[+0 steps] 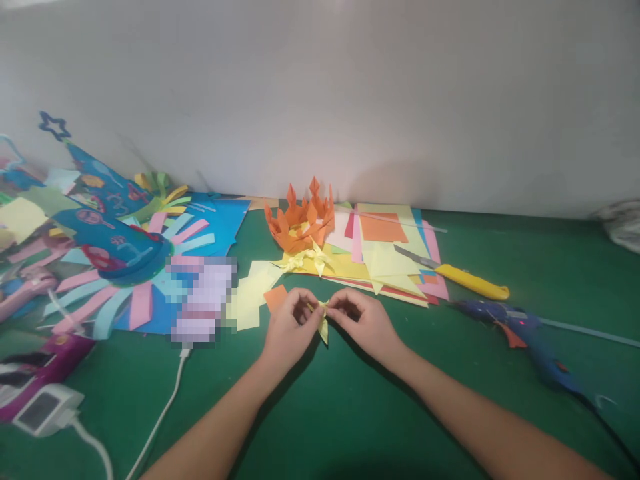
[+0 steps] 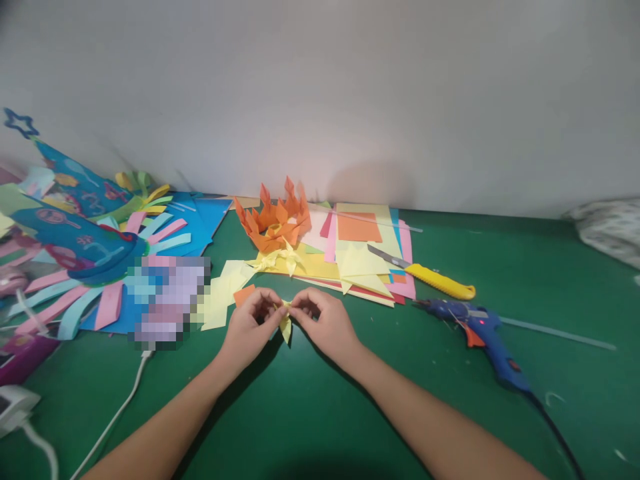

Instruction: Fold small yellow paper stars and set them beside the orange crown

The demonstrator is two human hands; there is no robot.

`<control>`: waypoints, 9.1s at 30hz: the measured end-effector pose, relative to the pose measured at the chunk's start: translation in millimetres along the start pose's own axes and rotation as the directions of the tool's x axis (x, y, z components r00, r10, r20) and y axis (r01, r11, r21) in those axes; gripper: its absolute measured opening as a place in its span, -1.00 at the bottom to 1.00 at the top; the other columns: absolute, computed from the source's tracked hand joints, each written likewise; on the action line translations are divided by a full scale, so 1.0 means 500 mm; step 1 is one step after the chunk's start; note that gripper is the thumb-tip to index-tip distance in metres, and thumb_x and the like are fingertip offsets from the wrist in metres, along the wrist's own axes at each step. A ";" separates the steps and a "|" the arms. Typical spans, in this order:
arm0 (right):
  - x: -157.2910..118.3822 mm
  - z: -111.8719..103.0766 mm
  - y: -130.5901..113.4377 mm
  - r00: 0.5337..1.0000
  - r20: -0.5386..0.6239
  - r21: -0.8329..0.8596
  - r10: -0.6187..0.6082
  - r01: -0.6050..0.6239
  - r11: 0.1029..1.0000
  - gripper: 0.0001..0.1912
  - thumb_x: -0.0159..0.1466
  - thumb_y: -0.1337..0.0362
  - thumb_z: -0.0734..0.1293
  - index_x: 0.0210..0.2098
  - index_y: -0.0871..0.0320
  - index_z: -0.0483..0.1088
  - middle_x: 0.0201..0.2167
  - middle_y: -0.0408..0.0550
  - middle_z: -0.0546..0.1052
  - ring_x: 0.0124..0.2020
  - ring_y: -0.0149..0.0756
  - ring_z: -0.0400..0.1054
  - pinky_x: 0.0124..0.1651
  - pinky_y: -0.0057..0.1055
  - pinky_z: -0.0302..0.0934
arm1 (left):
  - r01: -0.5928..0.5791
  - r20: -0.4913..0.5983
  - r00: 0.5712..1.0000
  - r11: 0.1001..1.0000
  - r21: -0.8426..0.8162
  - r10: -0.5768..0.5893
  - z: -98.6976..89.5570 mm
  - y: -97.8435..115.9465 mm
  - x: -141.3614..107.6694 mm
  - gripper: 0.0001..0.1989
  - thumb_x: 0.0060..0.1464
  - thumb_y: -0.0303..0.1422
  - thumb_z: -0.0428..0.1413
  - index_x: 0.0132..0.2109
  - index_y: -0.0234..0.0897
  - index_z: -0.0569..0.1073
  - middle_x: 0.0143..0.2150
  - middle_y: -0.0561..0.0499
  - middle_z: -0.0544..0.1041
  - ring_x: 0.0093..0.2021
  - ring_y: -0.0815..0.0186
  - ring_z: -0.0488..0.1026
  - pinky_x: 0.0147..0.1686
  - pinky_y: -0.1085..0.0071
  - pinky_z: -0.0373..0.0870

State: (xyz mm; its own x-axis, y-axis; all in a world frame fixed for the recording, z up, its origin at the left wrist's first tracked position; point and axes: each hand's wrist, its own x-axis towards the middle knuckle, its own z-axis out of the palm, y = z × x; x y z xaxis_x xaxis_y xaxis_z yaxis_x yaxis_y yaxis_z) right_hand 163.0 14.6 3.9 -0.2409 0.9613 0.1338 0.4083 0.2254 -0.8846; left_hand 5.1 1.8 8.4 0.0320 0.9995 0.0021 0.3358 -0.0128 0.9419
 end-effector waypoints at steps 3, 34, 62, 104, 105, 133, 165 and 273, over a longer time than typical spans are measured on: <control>-0.003 -0.001 0.001 0.997 -0.023 -0.059 -0.080 0.079 0.995 -0.96 0.17 0.33 0.33 -0.34 0.12 0.41 -0.41 -0.14 0.52 -0.41 -0.35 0.39 -0.31 -0.44 0.26 | 0.022 -0.015 1.000 1.000 -0.008 -0.022 -0.001 0.001 0.001 -0.91 0.01 -0.35 0.07 -0.34 -0.25 0.29 -0.55 0.17 0.26 -0.56 0.46 0.21 -0.53 0.54 0.18; -0.003 -0.002 0.000 0.969 -0.096 -0.221 -0.228 0.202 0.954 -0.90 0.19 0.36 0.32 -0.43 0.10 0.47 -0.47 -0.15 0.55 -0.39 -0.30 0.42 -0.28 -0.40 0.26 | 0.039 -0.036 0.998 0.994 -0.100 -0.043 0.005 -0.005 -0.002 -0.86 -0.01 -0.33 0.09 -0.41 -0.25 0.27 -0.49 0.11 0.33 -0.57 0.47 0.16 -0.55 0.52 0.15; 0.002 -0.001 -0.015 0.995 0.008 0.164 0.103 -0.103 0.981 -0.88 0.12 0.27 0.32 -0.48 0.19 0.45 -0.57 -0.11 0.53 -0.51 -0.34 0.41 -0.42 -0.45 0.29 | -0.340 -0.063 0.933 0.923 0.180 0.356 0.000 0.002 -0.011 -0.90 0.00 -0.50 0.05 -0.42 -0.23 0.29 -0.42 0.04 0.44 -0.43 0.37 0.34 -0.40 0.46 0.28; -0.004 -0.009 -0.011 0.814 0.067 -0.427 -0.577 0.546 0.721 -0.81 0.29 0.41 0.13 -0.33 0.17 0.35 -0.43 0.01 0.48 -0.38 -0.26 0.25 -0.30 -0.33 0.18 | 0.053 -0.037 0.997 0.972 -0.230 -0.064 0.009 0.007 -0.006 -0.81 -0.09 -0.36 0.15 -0.42 -0.26 0.25 -0.48 0.12 0.35 -0.56 0.50 0.16 -0.52 0.54 0.16; -0.005 -0.009 -0.011 0.813 0.068 -0.427 -0.578 0.547 0.720 -0.81 0.29 0.42 0.12 -0.33 0.18 0.35 -0.44 0.01 0.47 -0.39 -0.25 0.24 -0.31 -0.33 0.17 | 0.055 -0.037 0.997 0.970 -0.236 -0.066 0.010 0.007 -0.007 -0.81 -0.09 -0.36 0.15 -0.42 -0.26 0.25 -0.47 0.12 0.35 -0.55 0.50 0.17 -0.52 0.54 0.17; -0.002 -0.004 -0.002 0.973 -0.114 -0.031 -0.201 0.199 0.979 -0.89 0.24 0.38 0.25 -0.41 0.13 0.38 -0.44 -0.15 0.51 -0.38 -0.36 0.39 -0.28 -0.49 0.24 | -0.053 0.038 0.997 0.946 -0.320 0.068 0.000 0.007 -0.001 -0.88 0.02 -0.39 0.10 -0.28 -0.27 0.29 -0.34 0.06 0.35 -0.39 0.43 0.28 -0.35 0.48 0.25; 0.013 -0.008 0.015 0.985 -0.147 -0.045 -0.093 0.087 0.995 -0.87 0.22 0.27 0.25 -0.26 0.12 0.40 -0.29 -0.05 0.53 -0.31 -0.27 0.43 -0.17 -0.29 0.33 | -0.517 0.154 0.779 0.483 0.707 0.608 -0.092 -0.026 0.053 -0.69 0.11 -0.63 -0.13 -0.09 -0.29 0.38 -0.17 -0.11 0.44 -0.17 0.21 0.32 -0.18 0.28 0.35; -0.001 -0.006 -0.002 0.852 0.042 -0.401 -0.523 0.493 0.772 -0.88 0.23 0.41 0.21 -0.33 0.15 0.38 -0.22 0.04 0.50 -0.18 -0.22 0.37 -0.12 -0.24 0.27 | -0.317 0.083 0.947 0.944 0.094 0.310 0.006 -0.010 -0.007 -0.89 0.02 -0.54 0.01 -0.30 -0.26 0.34 -0.10 -0.09 0.27 -0.10 0.26 0.36 -0.24 0.40 0.40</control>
State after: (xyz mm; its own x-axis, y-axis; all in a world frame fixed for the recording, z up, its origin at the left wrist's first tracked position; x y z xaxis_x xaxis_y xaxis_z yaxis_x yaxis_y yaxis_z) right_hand 165.3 14.3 5.8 -0.4552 0.6943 0.5575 0.5493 0.7117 -0.4378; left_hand 6.1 -1.7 2.7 0.2124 0.9401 0.2665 0.3949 -0.3321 0.8566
